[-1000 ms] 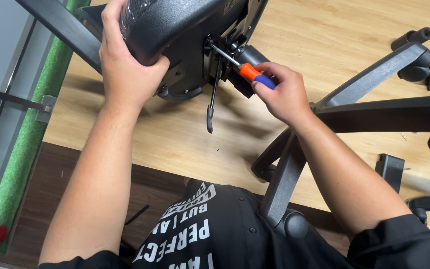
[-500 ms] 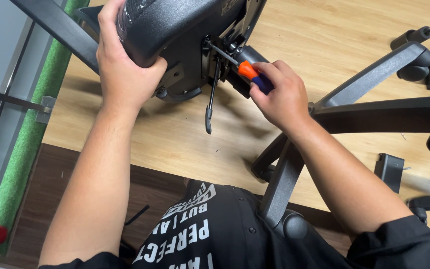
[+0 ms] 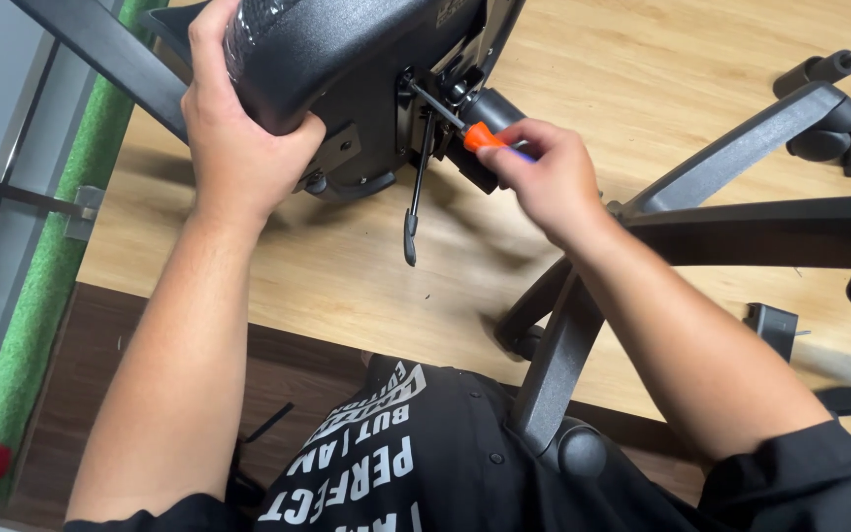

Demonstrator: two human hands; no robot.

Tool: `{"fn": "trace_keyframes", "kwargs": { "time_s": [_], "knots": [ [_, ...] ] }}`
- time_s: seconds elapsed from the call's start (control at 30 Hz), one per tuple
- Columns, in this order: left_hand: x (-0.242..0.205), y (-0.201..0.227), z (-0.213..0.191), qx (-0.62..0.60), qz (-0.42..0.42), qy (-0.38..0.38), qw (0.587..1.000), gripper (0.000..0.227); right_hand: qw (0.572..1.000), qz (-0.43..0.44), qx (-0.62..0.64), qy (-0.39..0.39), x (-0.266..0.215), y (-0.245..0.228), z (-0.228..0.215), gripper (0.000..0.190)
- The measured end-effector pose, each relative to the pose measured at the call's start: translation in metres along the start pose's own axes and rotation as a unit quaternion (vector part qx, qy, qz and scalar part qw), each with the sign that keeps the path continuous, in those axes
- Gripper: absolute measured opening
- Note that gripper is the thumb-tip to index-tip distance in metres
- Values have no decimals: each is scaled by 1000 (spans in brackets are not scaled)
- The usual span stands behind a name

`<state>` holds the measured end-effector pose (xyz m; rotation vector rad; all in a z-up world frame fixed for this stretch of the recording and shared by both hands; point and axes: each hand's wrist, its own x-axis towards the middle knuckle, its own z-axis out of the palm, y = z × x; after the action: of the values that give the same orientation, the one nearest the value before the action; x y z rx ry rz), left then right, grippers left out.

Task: The recorder uses a screwdriver to attach a mounting plate to the bottom of an office chair seat.

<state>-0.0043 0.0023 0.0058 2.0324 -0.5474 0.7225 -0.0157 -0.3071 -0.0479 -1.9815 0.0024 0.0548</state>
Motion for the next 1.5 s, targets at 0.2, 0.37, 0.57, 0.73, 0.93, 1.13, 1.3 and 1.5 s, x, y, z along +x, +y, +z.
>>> {"fn": "trace_keyframes", "kwargs": {
  "time_s": [0.2,0.37,0.57,0.73,0.93,1.13,1.3,1.5],
  "knots": [
    [0,-2,0,-17,-6,-3,1000,74,916,309,231,-109,4,-23,-5,25],
    [0,-2,0,12,-32,0,999,78,986,-84,-141,9,-3,-11,-5,25],
    [-2,-4,3,15,-29,15,999,79,866,-257,-424,54,-1,-24,-3,31],
    [-6,-8,4,-9,-30,9,999,76,975,187,-36,-114,25,-35,-12,39],
    [-2,-3,3,-6,-40,13,999,75,934,282,86,-202,21,-44,-14,46],
    [1,3,4,23,-44,33,998,76,969,-9,-234,-79,10,-58,-3,40],
    [-5,-7,9,-11,-32,24,999,73,953,187,-221,-87,6,-71,13,42],
    [-6,-7,10,-22,-42,17,999,72,871,314,249,-284,35,-8,-12,52]
  ]
}}
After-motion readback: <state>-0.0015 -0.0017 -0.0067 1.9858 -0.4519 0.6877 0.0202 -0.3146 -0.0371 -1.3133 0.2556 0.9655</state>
